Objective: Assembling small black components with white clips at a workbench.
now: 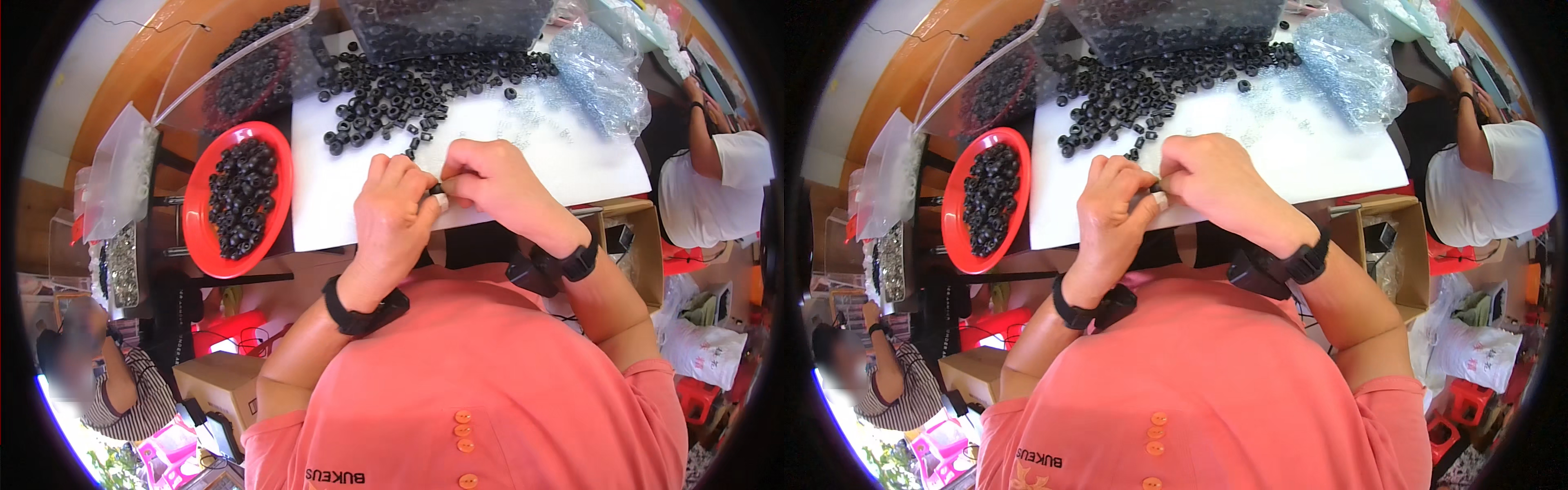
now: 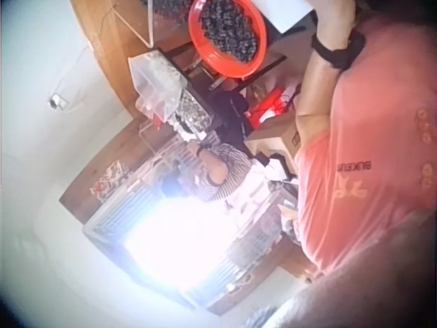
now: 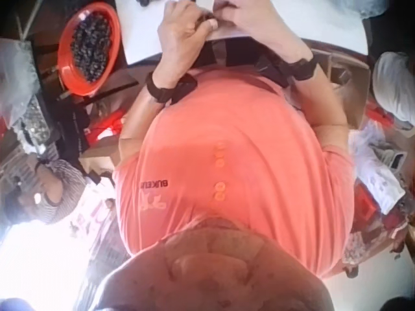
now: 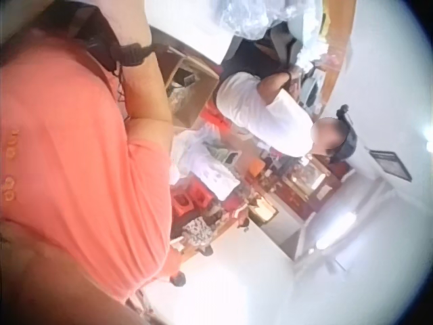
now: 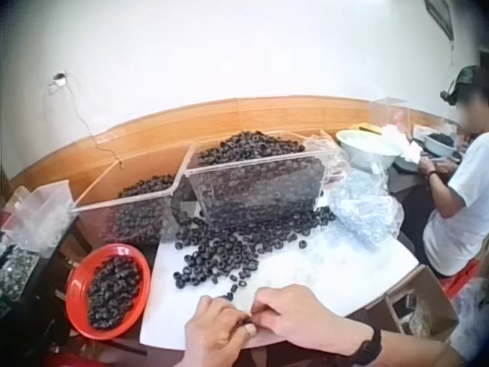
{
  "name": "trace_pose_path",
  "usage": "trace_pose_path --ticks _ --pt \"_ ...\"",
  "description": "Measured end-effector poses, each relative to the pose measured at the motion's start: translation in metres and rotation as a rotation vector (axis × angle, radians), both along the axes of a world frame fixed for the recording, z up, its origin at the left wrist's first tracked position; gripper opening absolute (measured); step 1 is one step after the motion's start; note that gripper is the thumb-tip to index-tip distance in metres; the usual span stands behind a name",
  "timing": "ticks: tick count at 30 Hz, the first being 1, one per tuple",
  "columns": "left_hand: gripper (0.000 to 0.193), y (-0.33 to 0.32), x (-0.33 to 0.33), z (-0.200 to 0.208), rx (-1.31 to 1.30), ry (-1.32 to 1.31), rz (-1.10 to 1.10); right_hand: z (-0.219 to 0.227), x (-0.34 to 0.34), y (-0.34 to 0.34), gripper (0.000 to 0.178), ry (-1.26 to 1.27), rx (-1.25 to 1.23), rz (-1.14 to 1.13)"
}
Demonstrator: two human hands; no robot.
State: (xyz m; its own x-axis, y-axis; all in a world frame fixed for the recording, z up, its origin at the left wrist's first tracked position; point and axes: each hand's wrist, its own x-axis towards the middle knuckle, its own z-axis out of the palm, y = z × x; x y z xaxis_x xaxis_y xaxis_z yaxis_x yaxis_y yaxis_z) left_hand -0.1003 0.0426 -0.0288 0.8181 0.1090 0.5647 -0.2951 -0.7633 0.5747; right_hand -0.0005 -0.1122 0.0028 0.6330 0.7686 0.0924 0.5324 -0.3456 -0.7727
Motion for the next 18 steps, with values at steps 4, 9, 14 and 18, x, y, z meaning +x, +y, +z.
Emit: trace_pose_path --ticks 4,9,14,18 --pt "0.018 0.023 -0.027 0.021 -0.086 -0.155 0.178 -0.013 -0.014 -0.011 0.006 0.244 0.347 -0.147" --pt "0.027 0.104 -0.055 0.052 0.137 0.015 0.586 -0.026 -0.014 -0.027 0.004 0.324 0.487 -0.120" --pt "0.051 0.169 -0.111 0.026 0.301 0.127 1.122 -0.029 -0.019 -0.029 0.006 0.308 0.548 -0.097" --pt "0.045 0.206 -0.155 -0.003 -0.271 0.043 1.227 -0.031 -0.020 -0.029 0.006 0.266 0.573 -0.064"
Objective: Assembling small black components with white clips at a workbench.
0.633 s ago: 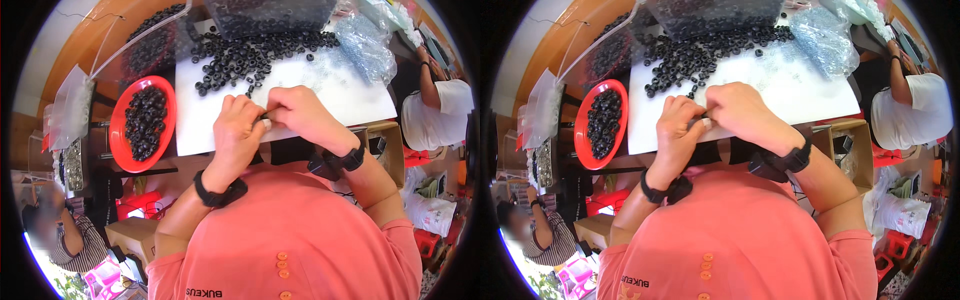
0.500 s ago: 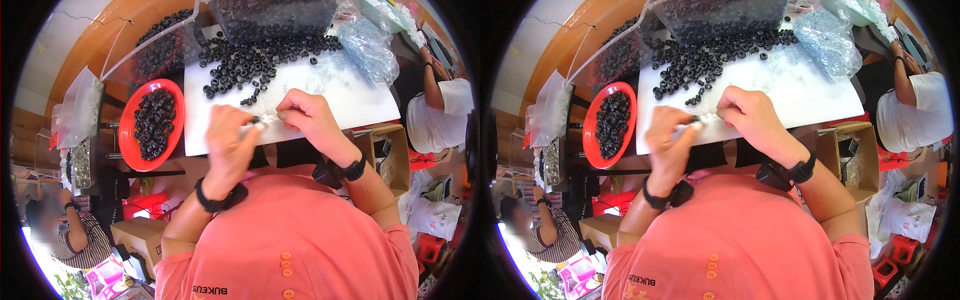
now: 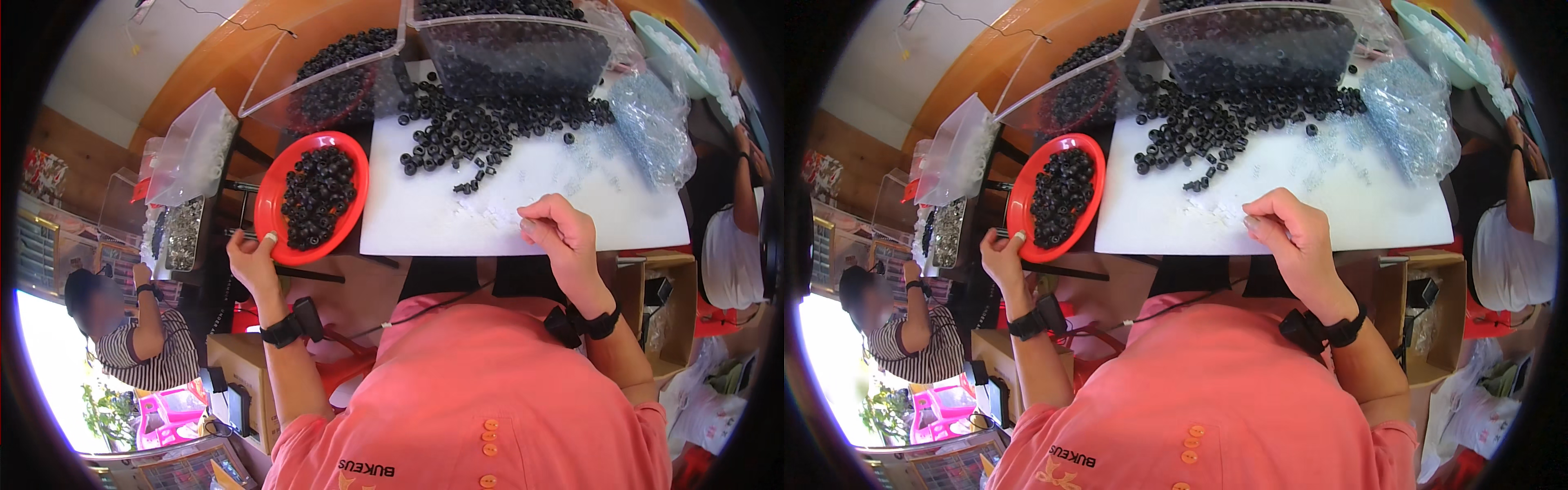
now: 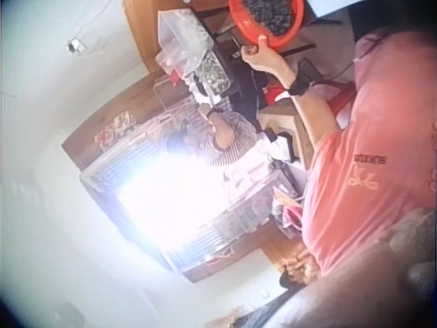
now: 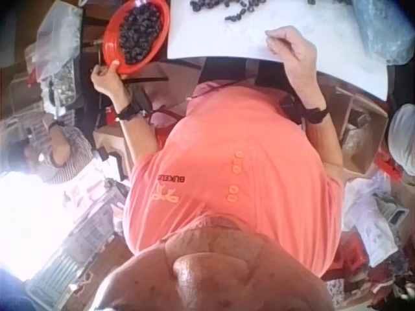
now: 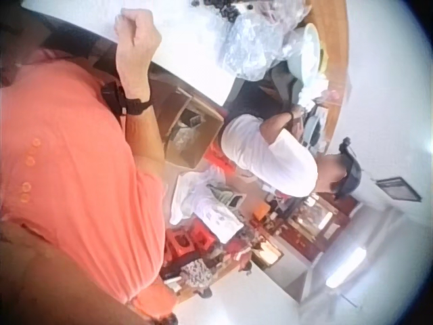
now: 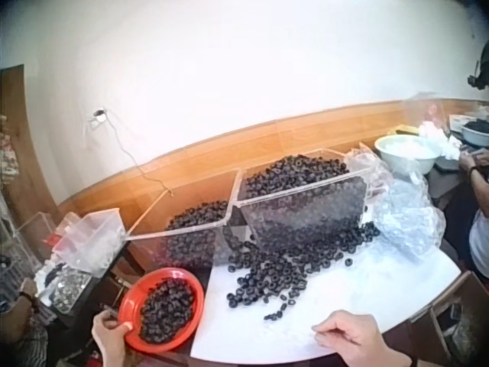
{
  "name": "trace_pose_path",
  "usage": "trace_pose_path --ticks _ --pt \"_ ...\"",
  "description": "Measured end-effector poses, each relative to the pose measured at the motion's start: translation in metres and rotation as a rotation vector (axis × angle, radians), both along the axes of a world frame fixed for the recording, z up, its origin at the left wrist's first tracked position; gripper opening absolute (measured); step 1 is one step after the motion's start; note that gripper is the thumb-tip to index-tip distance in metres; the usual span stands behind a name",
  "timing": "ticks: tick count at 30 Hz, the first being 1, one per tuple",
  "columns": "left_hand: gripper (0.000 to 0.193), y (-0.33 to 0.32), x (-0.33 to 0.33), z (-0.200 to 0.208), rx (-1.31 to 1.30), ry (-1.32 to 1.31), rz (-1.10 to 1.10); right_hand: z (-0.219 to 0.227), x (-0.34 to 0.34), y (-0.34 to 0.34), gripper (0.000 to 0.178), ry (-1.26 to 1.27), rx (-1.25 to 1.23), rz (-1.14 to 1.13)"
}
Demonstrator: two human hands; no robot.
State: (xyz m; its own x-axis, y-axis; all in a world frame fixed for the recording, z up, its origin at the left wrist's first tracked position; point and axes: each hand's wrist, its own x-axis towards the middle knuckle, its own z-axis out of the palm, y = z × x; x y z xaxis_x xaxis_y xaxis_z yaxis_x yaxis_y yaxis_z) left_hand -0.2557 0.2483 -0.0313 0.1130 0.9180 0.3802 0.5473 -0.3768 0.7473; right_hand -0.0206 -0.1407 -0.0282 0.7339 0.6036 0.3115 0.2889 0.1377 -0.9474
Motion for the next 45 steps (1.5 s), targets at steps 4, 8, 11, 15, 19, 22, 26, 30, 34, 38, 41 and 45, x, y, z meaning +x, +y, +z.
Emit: trace_pose_path --ticks 4,8,11,15,19,22,26,30,34,38,41,45 --pt "0.038 0.009 -0.022 -0.005 -0.408 -0.325 -0.022 -0.003 0.001 -0.003 0.007 -0.008 -0.024 -0.013" --pt "0.032 0.009 -0.047 -0.011 -0.566 -0.713 -0.013 -0.003 -0.002 -0.002 0.007 -0.029 -0.020 -0.016" --pt "0.033 0.009 -0.070 -0.010 -0.718 -0.895 -0.103 -0.003 -0.001 -0.004 0.007 -0.062 -0.018 -0.012" --pt "0.042 0.015 -0.092 0.030 -0.714 -0.849 -0.255 -0.005 -0.002 -0.003 0.006 -0.075 -0.021 -0.010" --pt "0.038 0.028 -0.075 0.095 -0.389 -0.790 -0.390 -0.006 -0.002 -0.004 0.006 -0.080 -0.026 -0.019" --pt "0.036 0.048 -0.030 0.152 -0.231 -0.676 -0.526 -0.007 -0.001 -0.003 0.006 -0.092 -0.021 -0.032" --pt "0.035 0.128 0.021 0.204 -0.237 -0.843 -0.489 -0.009 -0.001 -0.004 0.007 -0.129 -0.014 -0.016" --pt "0.040 0.130 0.097 0.243 -0.182 -0.925 -0.242 -0.010 -0.002 -0.007 0.007 -0.198 -0.018 -0.038" --pt "0.046 0.155 0.135 0.244 -0.153 -1.105 -0.215 -0.010 -0.004 -0.006 0.008 -0.234 -0.024 -0.041" --pt "0.035 0.166 0.150 0.242 -0.047 -1.075 -0.128 -0.012 -0.003 -0.006 0.009 -0.245 -0.026 -0.046" --pt "0.031 0.178 0.152 0.243 -0.030 -1.033 -0.180 -0.012 -0.002 -0.007 0.009 -0.259 -0.043 -0.054" --pt "0.023 0.185 0.169 0.245 -0.017 -0.967 -0.107 -0.009 -0.002 -0.006 0.009 -0.277 -0.047 -0.059"
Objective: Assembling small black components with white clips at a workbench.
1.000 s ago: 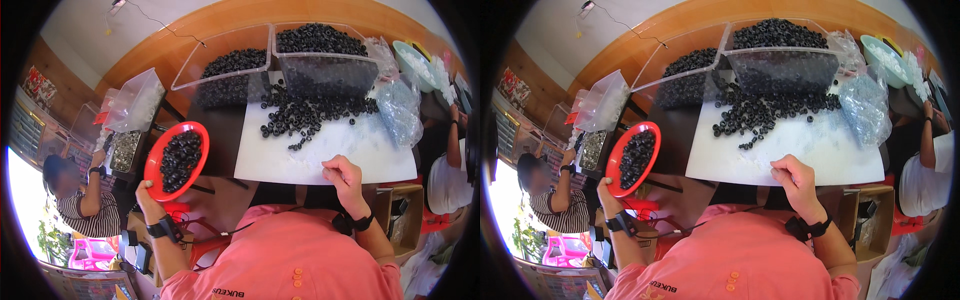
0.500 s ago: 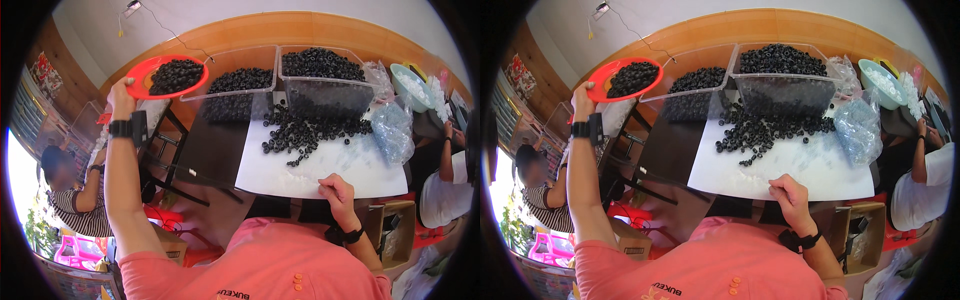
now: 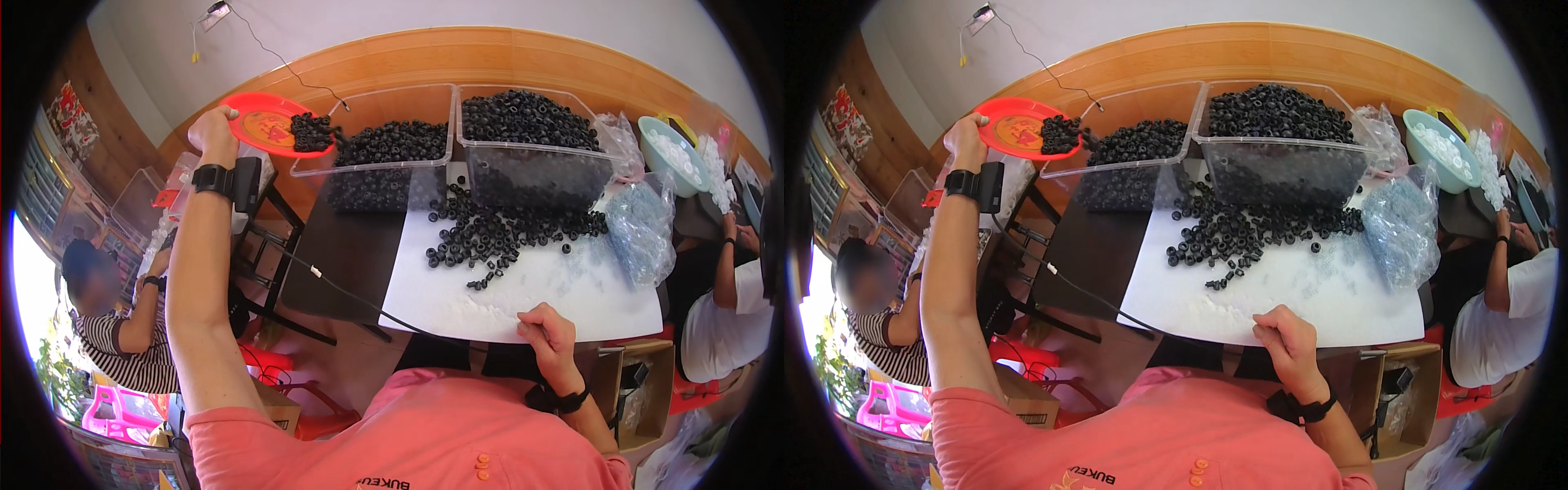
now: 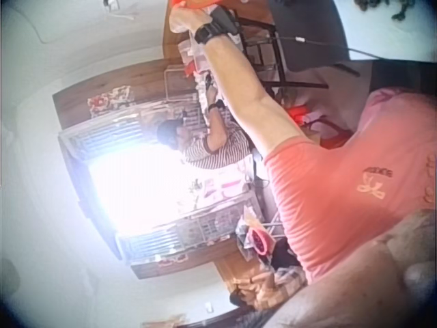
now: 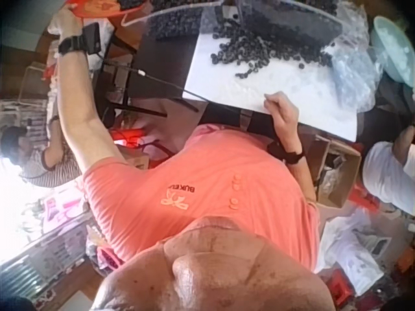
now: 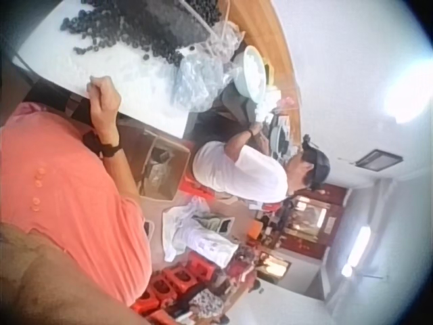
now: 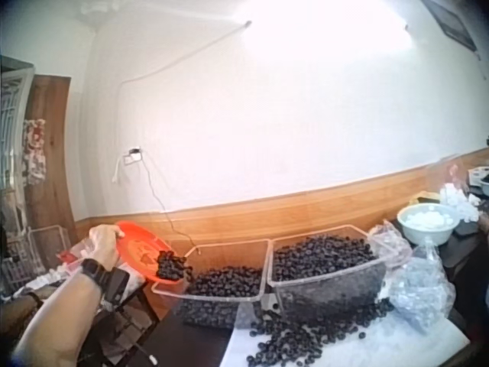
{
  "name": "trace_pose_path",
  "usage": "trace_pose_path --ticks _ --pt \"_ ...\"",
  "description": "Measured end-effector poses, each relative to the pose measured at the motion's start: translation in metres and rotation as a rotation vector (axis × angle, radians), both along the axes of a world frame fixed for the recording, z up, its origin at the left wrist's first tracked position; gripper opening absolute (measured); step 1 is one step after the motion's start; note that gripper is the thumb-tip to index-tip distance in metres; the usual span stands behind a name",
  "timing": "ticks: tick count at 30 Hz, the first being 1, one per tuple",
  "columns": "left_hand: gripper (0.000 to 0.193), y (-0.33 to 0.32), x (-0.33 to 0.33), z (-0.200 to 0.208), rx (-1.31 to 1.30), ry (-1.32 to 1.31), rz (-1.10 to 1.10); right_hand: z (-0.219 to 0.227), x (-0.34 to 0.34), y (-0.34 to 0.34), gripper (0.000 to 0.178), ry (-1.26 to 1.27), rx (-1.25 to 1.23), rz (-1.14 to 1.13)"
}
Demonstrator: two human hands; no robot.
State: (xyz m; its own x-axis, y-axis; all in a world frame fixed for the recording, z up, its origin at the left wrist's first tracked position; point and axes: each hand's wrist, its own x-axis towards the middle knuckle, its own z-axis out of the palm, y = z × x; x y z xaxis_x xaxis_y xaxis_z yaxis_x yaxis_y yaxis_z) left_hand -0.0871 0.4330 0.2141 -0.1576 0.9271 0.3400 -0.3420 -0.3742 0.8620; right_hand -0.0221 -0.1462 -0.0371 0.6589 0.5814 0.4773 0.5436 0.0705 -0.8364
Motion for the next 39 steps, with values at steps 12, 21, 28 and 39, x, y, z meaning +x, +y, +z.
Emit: trace_pose_path --ticks 12,21,28,39 --pt "0.016 -0.028 0.113 0.000 0.426 0.906 0.278 0.001 -0.002 0.002 0.008 0.016 -0.011 -0.014" --pt "0.011 -0.119 0.052 0.006 0.596 0.562 -0.037 0.005 -0.005 -0.001 0.010 -0.013 0.008 0.005" --pt "0.008 -0.136 -0.105 -0.037 0.297 0.131 -0.182 0.004 0.000 -0.002 0.013 -0.052 0.021 -0.004" --pt "0.008 -0.148 -0.162 -0.213 -0.261 0.261 -0.301 0.000 -0.002 0.000 0.014 -0.048 0.038 0.007"
